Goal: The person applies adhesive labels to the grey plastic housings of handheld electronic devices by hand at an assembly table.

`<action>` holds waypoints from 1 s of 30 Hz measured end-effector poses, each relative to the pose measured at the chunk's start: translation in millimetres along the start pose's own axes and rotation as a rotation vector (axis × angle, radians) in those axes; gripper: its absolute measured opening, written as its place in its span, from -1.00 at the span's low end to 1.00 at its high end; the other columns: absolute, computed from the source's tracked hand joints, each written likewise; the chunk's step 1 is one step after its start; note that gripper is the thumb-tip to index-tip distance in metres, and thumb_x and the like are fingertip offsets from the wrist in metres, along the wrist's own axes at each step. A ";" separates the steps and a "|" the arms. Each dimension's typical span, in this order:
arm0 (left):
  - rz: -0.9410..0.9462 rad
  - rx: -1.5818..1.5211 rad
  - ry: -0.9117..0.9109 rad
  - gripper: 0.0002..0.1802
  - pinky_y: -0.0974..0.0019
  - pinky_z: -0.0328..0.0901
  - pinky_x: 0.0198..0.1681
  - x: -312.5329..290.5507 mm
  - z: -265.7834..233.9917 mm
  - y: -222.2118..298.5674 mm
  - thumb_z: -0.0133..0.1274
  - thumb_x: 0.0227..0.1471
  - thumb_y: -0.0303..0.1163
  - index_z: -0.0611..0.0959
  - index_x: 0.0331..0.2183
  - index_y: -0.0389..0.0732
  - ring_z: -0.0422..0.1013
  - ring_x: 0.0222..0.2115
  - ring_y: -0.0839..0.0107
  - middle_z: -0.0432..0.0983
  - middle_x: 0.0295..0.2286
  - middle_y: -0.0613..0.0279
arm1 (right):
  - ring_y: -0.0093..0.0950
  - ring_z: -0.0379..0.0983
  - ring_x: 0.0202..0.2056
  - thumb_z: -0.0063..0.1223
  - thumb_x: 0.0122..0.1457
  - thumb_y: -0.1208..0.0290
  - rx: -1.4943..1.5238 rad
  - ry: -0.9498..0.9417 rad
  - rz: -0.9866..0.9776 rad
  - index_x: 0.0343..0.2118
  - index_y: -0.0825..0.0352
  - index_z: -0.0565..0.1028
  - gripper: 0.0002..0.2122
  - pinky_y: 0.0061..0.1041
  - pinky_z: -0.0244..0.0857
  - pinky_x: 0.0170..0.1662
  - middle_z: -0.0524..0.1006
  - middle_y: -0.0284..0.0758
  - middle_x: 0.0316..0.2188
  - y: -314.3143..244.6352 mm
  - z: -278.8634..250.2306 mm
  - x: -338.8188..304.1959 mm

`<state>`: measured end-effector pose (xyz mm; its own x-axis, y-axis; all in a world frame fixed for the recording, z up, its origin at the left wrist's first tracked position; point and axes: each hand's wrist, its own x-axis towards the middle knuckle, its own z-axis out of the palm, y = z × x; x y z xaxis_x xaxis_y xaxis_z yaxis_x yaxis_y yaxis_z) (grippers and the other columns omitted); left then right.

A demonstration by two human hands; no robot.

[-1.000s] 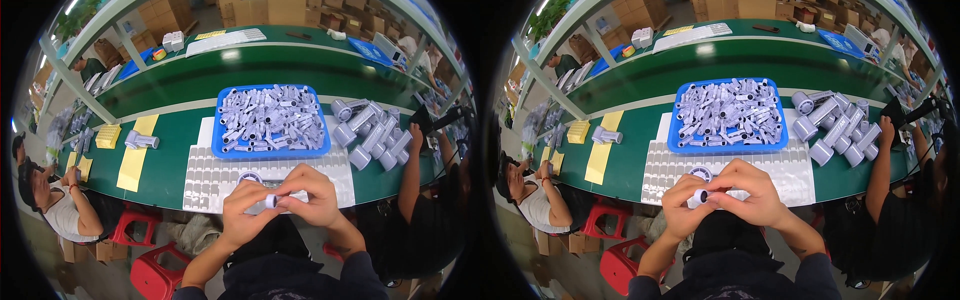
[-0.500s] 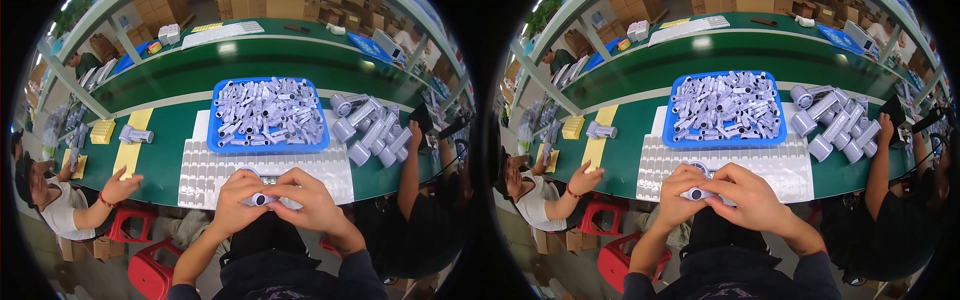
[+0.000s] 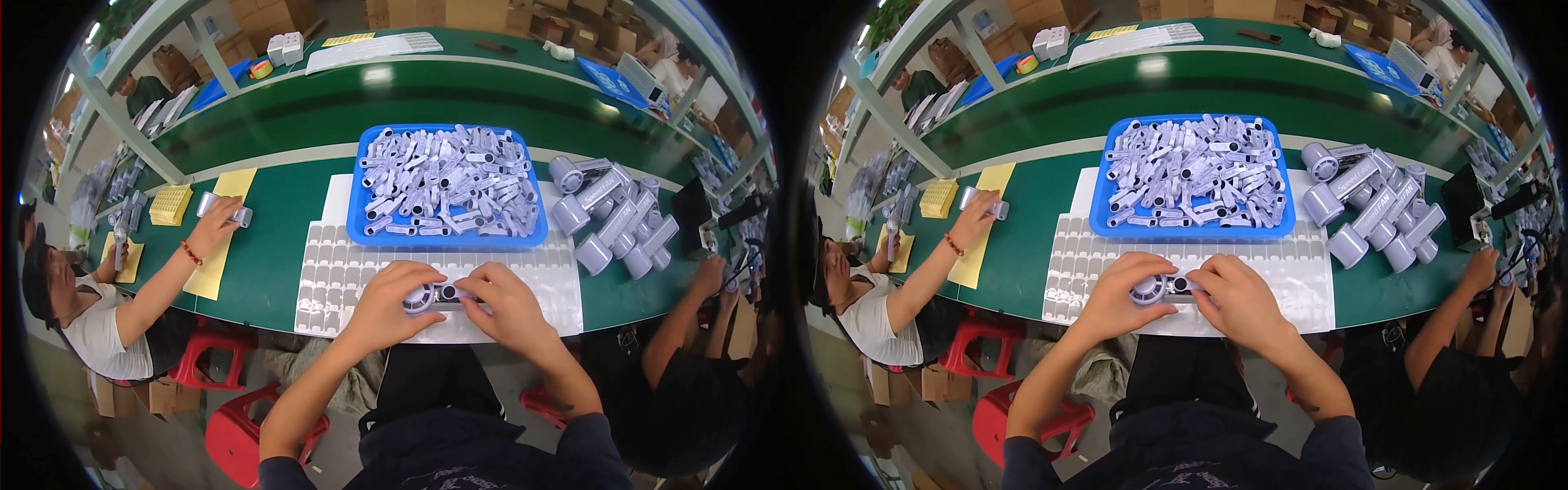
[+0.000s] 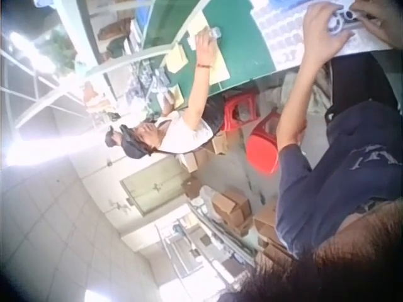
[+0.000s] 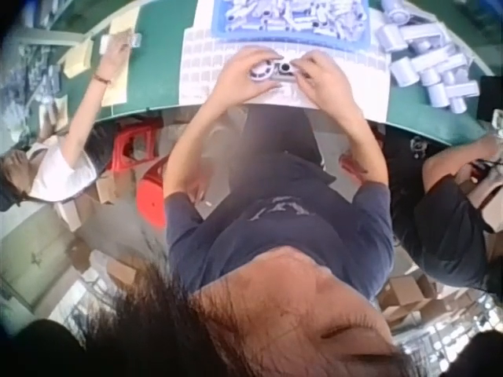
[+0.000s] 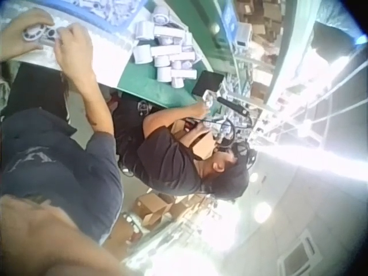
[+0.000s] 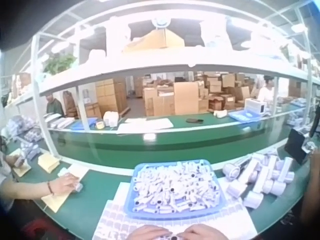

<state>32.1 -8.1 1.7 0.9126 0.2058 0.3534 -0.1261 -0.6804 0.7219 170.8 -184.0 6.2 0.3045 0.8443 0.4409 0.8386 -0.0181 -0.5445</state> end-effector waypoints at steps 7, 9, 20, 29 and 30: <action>0.022 0.045 0.078 -0.56 0.20 0.33 -0.10 1.5 12.6 -11.1 0.39 -0.36 -0.49 0.65 -0.29 -0.18 0.44 -0.20 0.16 0.54 -0.27 0.16 | -0.31 0.44 -0.31 0.19 -0.02 0.58 0.042 -0.012 0.002 -0.26 0.33 0.57 -0.79 -0.38 0.34 -0.26 0.45 -0.30 -0.38 -1.2 3.8 5.4; 0.022 0.039 0.091 -0.58 0.20 0.33 -0.11 1.3 13.5 -10.8 0.39 -0.36 -0.49 0.65 -0.30 -0.18 0.44 -0.21 0.16 0.54 -0.29 0.16 | -0.31 0.43 -0.32 0.19 -0.03 0.59 0.023 -0.002 0.001 -0.27 0.33 0.57 -0.79 -0.38 0.34 -0.26 0.45 -0.30 -0.39 -0.4 5.1 4.7; 0.035 0.053 0.058 -0.58 0.21 0.33 -0.12 1.5 13.1 -15.4 0.38 -0.33 -0.50 0.63 -0.30 -0.17 0.43 -0.21 0.17 0.53 -0.29 0.19 | -0.32 0.40 -0.37 0.20 -0.06 0.61 -0.048 -0.039 -0.043 -0.28 0.34 0.57 -0.77 -0.38 0.30 -0.31 0.43 -0.30 -0.42 -0.1 4.4 6.2; 0.092 0.060 0.042 -0.61 0.19 0.33 -0.13 9.5 12.4 -15.6 0.37 -0.28 -0.49 0.66 -0.28 -0.20 0.43 -0.21 0.16 0.53 -0.25 0.17 | -0.33 0.40 -0.39 0.09 -0.07 0.59 -0.191 0.011 -0.031 -0.30 0.38 0.59 -0.79 -0.35 0.24 -0.29 0.42 -0.30 -0.49 -8.3 7.5 6.8; 0.106 0.055 0.046 -0.61 0.19 0.33 -0.13 6.9 9.2 -16.2 0.37 -0.28 -0.49 0.66 -0.28 -0.20 0.43 -0.21 0.16 0.53 -0.25 0.17 | -0.32 0.41 -0.39 0.07 -0.06 0.57 -0.247 0.022 -0.034 -0.31 0.38 0.59 -0.79 -0.35 0.24 -0.28 0.43 -0.29 -0.50 -11.7 10.5 8.0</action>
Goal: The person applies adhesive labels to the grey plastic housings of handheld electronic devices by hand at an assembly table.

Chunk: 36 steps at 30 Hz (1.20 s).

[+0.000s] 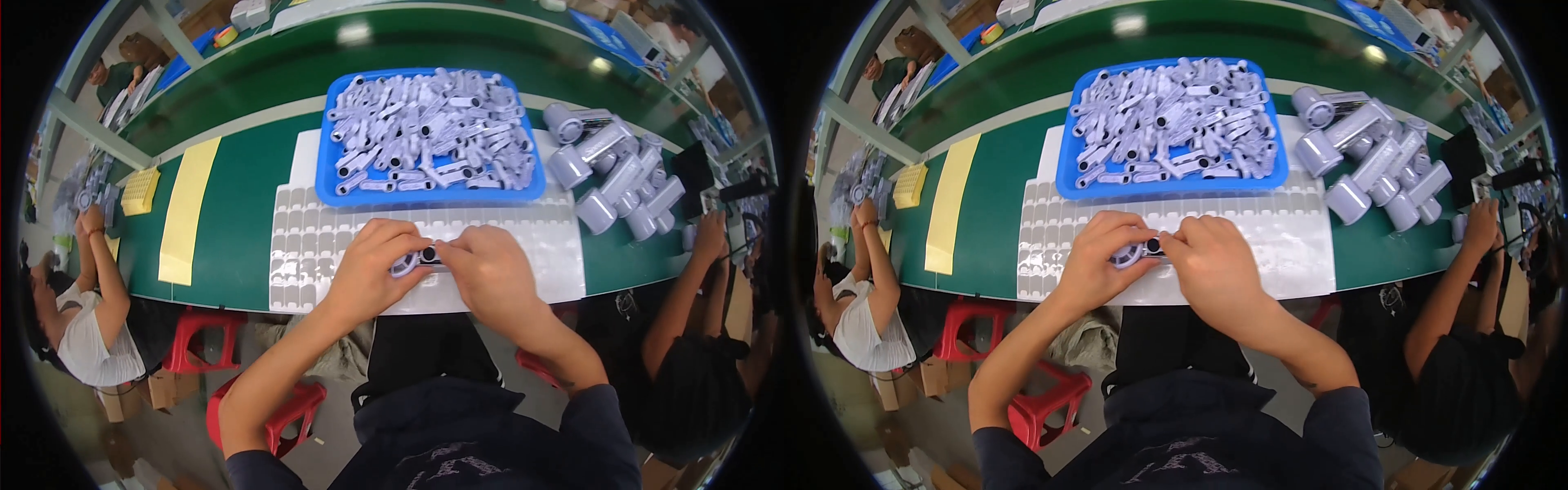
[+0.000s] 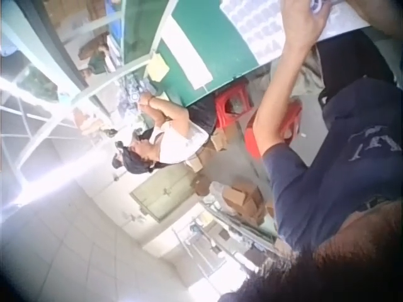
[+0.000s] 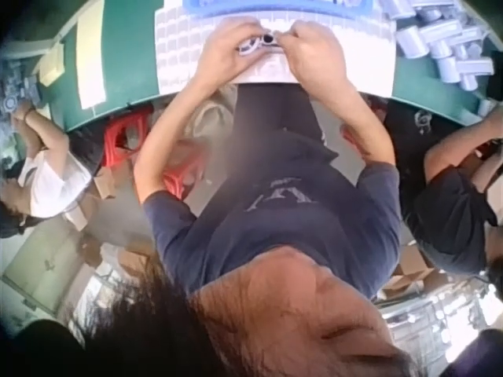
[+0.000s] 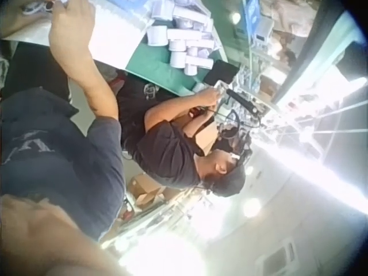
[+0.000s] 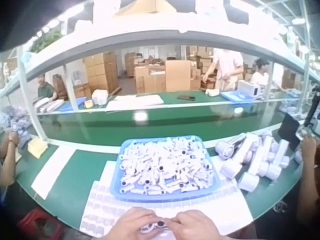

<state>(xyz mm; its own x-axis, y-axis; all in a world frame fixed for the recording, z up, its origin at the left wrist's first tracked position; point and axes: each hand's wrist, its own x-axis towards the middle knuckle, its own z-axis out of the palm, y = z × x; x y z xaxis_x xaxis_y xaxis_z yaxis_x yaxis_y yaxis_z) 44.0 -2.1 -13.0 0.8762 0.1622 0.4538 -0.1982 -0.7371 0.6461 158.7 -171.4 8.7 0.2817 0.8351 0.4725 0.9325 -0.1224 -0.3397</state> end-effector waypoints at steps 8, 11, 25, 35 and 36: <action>0.040 0.149 -0.106 -0.62 0.19 0.34 -0.10 -2.0 -5.8 9.7 0.33 -0.20 -0.40 0.66 -0.22 -0.16 0.40 -0.16 0.15 0.51 -0.24 0.17 | -0.30 0.46 -0.40 0.10 0.05 0.52 -0.101 -0.064 -0.009 -0.36 0.34 0.62 -0.89 -0.31 0.31 -0.29 0.50 -0.30 -0.47 -2.3 4.2 -6.8; 0.073 0.217 0.002 -0.62 0.18 0.34 -0.10 -17.0 3.0 11.8 0.33 -0.20 -0.40 0.67 -0.23 -0.14 0.40 -0.15 0.15 0.51 -0.23 0.19 | -0.29 0.46 -0.30 0.16 0.06 0.48 0.168 -0.029 0.013 -0.29 0.32 0.62 -0.85 -0.34 0.32 -0.18 0.51 -0.28 -0.37 14.1 9.2 -14.7; -0.021 0.165 0.131 -0.58 0.19 0.26 -0.09 -23.5 19.1 19.9 0.40 -0.34 -0.32 0.67 -0.30 -0.10 0.38 -0.19 0.19 0.54 -0.25 0.29 | -0.27 0.41 0.03 0.26 -0.03 0.53 0.513 -0.151 0.084 0.00 0.35 0.50 -0.55 -0.39 0.31 0.06 0.47 -0.19 0.00 40.5 12.8 -35.7; -0.044 0.127 0.109 -0.54 0.22 0.28 -0.18 -23.8 21.7 16.8 0.39 -0.36 -0.38 0.66 -0.27 -0.10 0.35 -0.27 0.22 0.52 -0.28 0.31 | -0.22 0.43 -0.07 0.30 -0.08 0.52 0.388 -0.096 0.010 -0.03 0.35 0.50 -0.54 -0.36 0.33 0.00 0.49 -0.20 -0.06 31.0 17.3 -35.6; -0.051 0.128 0.108 -0.53 0.22 0.28 -0.17 -23.8 22.2 18.2 0.39 -0.37 -0.39 0.66 -0.26 -0.10 0.35 -0.27 0.21 0.52 -0.27 0.32 | -0.22 0.43 -0.08 0.30 -0.09 0.54 0.374 -0.085 0.018 -0.04 0.35 0.50 -0.54 -0.35 0.33 -0.01 0.49 -0.21 -0.07 30.3 17.6 -36.1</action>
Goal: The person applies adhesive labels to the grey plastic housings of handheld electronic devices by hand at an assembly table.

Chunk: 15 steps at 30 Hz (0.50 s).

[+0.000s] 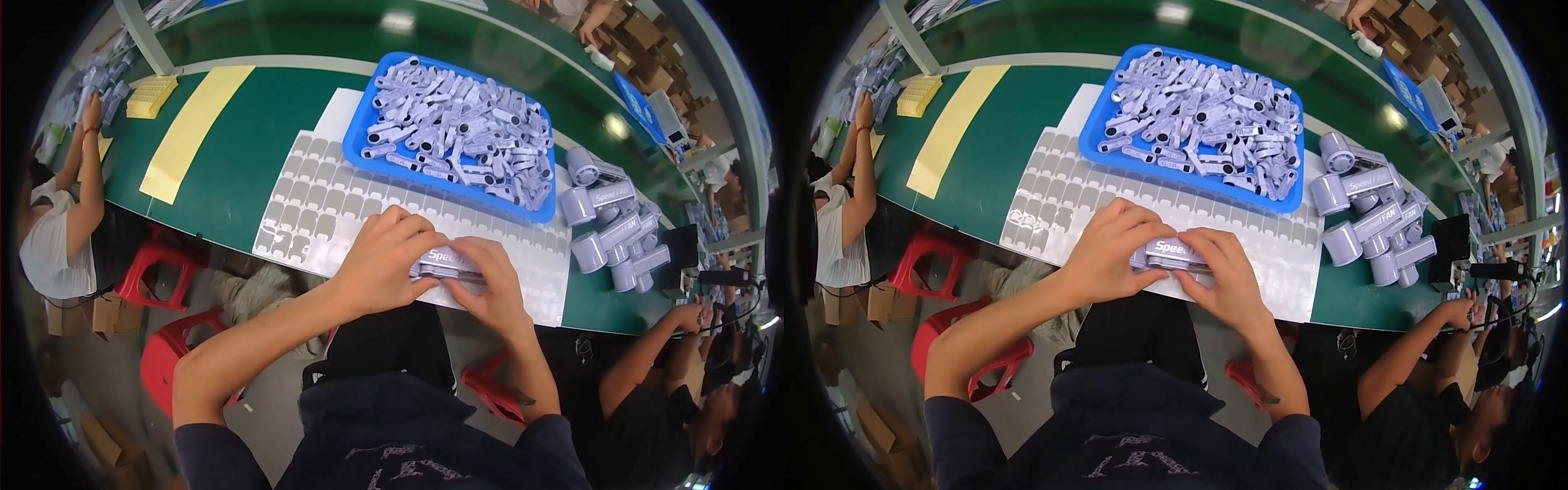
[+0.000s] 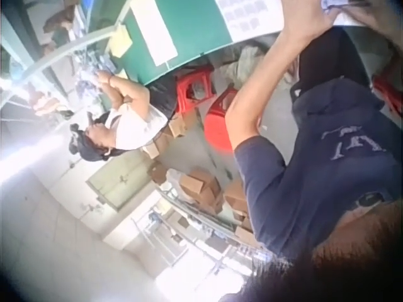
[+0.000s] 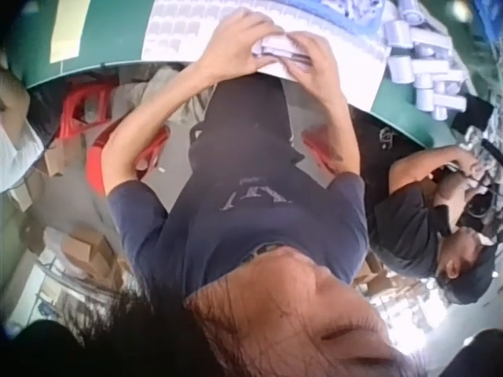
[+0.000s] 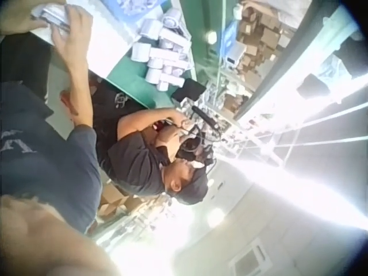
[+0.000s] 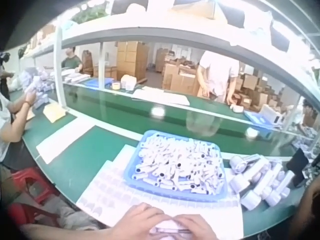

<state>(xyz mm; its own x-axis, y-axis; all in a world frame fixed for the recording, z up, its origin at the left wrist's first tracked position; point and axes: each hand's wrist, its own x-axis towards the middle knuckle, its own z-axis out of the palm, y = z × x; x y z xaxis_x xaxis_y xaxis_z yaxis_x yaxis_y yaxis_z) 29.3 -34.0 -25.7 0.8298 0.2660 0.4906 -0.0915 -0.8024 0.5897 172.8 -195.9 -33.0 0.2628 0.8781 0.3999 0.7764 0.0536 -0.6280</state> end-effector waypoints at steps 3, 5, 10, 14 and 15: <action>-0.021 0.014 -0.020 -0.51 0.22 0.28 -0.17 -1.9 1.3 -2.7 0.39 -0.39 -0.40 0.67 -0.24 -0.09 0.34 -0.27 0.20 0.52 -0.27 0.32 | -0.22 0.43 -0.10 0.30 -0.11 0.56 -0.024 0.024 0.010 -0.06 0.35 0.50 -0.54 -0.35 0.34 -0.03 0.50 -0.20 -0.10 -1.4 2.9 1.0; -0.014 0.000 -0.014 -0.50 0.22 0.28 -0.18 -0.5 2.2 -7.9 0.39 -0.39 -0.41 0.68 -0.24 -0.09 0.34 -0.28 0.20 0.52 -0.27 0.32 | -0.22 0.43 -0.10 0.30 -0.11 0.57 -0.036 0.033 0.010 -0.06 0.35 0.50 -0.55 -0.35 0.34 -0.04 0.51 -0.20 -0.10 -0.2 5.8 3.1; 0.059 0.004 0.047 -0.49 0.22 0.29 -0.21 2.7 4.3 -14.2 0.38 -0.39 -0.42 0.69 -0.22 -0.11 0.34 -0.31 0.18 0.53 -0.29 0.30 | -0.17 0.43 -0.08 0.28 -0.10 0.58 -0.082 0.070 0.016 -0.05 0.37 0.49 -0.55 -0.31 0.33 -0.02 0.50 -0.17 -0.09 -3.2 4.9 6.2; -0.007 -0.008 0.067 -0.53 0.20 0.30 -0.14 -2.3 5.9 -16.6 0.37 -0.35 -0.38 0.70 -0.24 -0.14 0.38 -0.26 0.17 0.57 -0.30 0.29 | -0.24 0.43 -0.05 0.25 -0.02 0.55 0.021 0.012 0.068 -0.02 0.37 0.47 -0.57 -0.34 0.30 0.04 0.50 -0.20 -0.07 -5.5 -4.5 12.2; 0.002 0.007 0.079 -0.53 0.20 0.30 -0.14 -4.9 2.0 -14.8 0.37 -0.35 -0.38 0.70 -0.24 -0.14 0.38 -0.26 0.17 0.57 -0.30 0.29 | -0.24 0.43 -0.05 0.25 -0.02 0.55 0.020 0.019 0.047 -0.02 0.37 0.47 -0.57 -0.34 0.30 0.04 0.50 -0.20 -0.07 -3.1 -8.0 11.4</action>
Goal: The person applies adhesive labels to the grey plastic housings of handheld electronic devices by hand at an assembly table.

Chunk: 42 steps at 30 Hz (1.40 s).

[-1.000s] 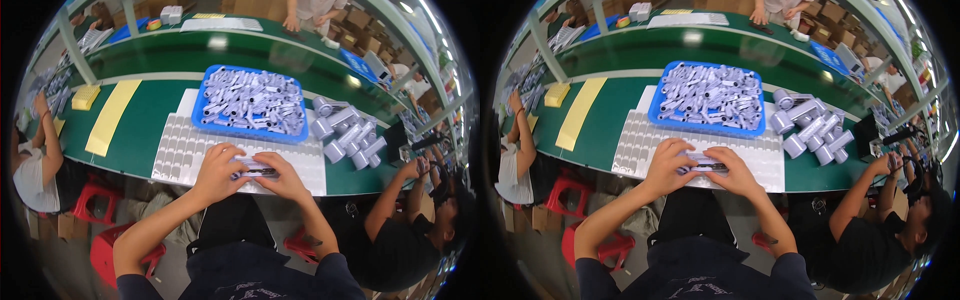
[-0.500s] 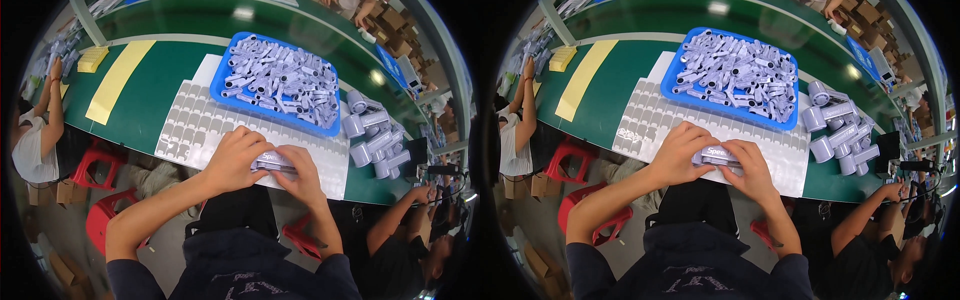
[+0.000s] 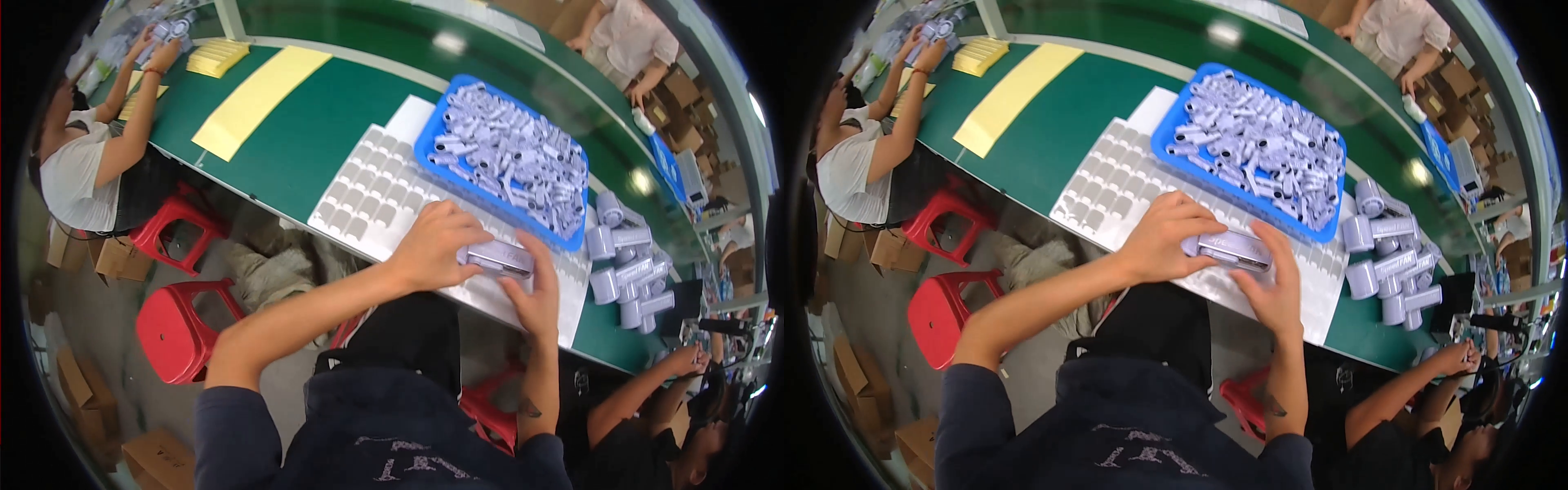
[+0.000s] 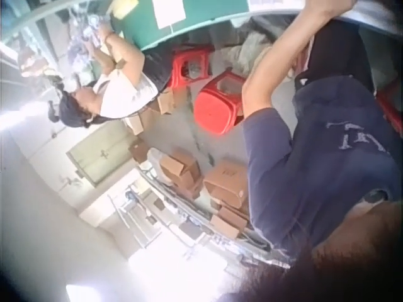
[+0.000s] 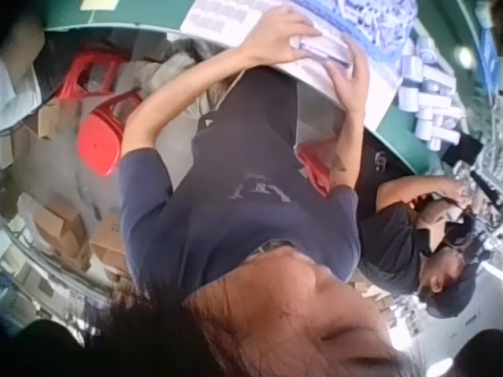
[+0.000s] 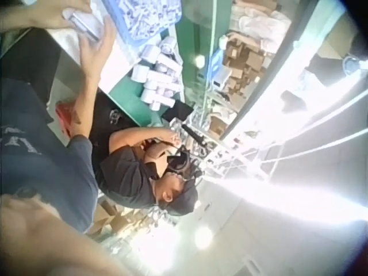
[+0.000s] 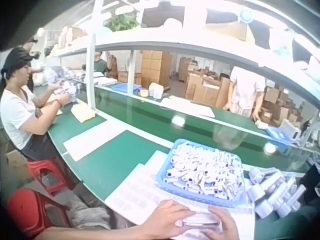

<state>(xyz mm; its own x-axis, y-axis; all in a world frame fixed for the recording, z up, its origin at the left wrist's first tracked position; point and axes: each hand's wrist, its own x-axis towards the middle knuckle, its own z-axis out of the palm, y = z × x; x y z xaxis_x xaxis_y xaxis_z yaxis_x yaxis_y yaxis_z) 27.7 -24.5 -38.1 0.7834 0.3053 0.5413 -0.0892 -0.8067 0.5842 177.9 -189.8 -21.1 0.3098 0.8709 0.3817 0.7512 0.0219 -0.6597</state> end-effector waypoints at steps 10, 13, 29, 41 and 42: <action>-0.286 -0.675 0.914 -0.56 0.44 0.28 -0.12 -30.8 -67.5 14.9 -0.04 0.16 -0.36 0.41 0.01 -0.44 0.40 -0.23 0.49 0.46 -0.18 0.15 | -0.40 0.49 -0.31 0.18 0.10 0.50 0.012 -0.052 0.063 -0.16 0.36 0.56 -0.77 -0.50 0.37 -0.27 0.53 -0.25 -0.29 -22.5 30.3 39.3; -0.312 -0.757 0.981 -0.58 0.34 0.32 -0.16 -36.7 -77.7 15.1 -0.03 0.12 -0.36 0.35 -0.03 -0.38 0.42 -0.28 0.36 0.44 -0.23 0.05 | -0.30 0.49 -0.30 0.18 0.08 0.47 -0.071 -0.153 0.089 -0.14 0.38 0.55 -0.74 -0.42 0.38 -0.25 0.51 -0.21 -0.30 -32.2 51.0 55.5; -0.407 -0.793 0.736 -0.68 0.48 0.29 -0.31 -32.3 -65.5 28.2 0.22 -0.12 -0.63 0.50 -0.27 -0.27 0.41 -0.42 0.57 0.51 -0.45 0.26 | -0.20 0.47 -0.27 0.18 0.01 0.52 -0.246 -0.035 0.140 -0.29 0.37 0.56 -0.82 -0.26 0.39 -0.22 0.44 -0.22 -0.31 -40.0 96.1 78.5; -0.337 -0.692 0.660 -0.70 0.32 0.34 -0.20 -27.6 -61.3 32.1 0.08 -0.05 -0.64 0.41 -0.22 -0.29 0.43 -0.38 0.40 0.46 -0.44 0.16 | -0.17 0.49 -0.30 0.14 0.03 0.49 -0.148 -0.024 0.171 -0.27 0.32 0.56 -0.83 -0.23 0.39 -0.23 0.44 -0.22 -0.26 -23.0 104.8 78.3; -0.333 -0.718 0.696 -0.69 0.36 0.33 -0.22 -25.9 -59.3 31.9 0.10 -0.07 -0.65 0.42 -0.23 -0.29 0.43 -0.39 0.42 0.48 -0.44 0.16 | -0.18 0.48 -0.29 0.13 0.01 0.52 -0.149 0.007 0.158 -0.28 0.34 0.55 -0.82 -0.23 0.38 -0.23 0.43 -0.20 -0.27 -23.4 106.0 77.0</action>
<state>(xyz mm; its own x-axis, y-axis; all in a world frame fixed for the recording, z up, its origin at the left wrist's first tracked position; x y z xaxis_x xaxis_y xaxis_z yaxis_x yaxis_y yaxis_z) -31.9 -28.1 2.4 0.3295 0.8633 0.3822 -0.4558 -0.2091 0.8652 122.4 -71.3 -45.0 0.4345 0.8541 0.2858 0.7703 -0.1880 -0.6093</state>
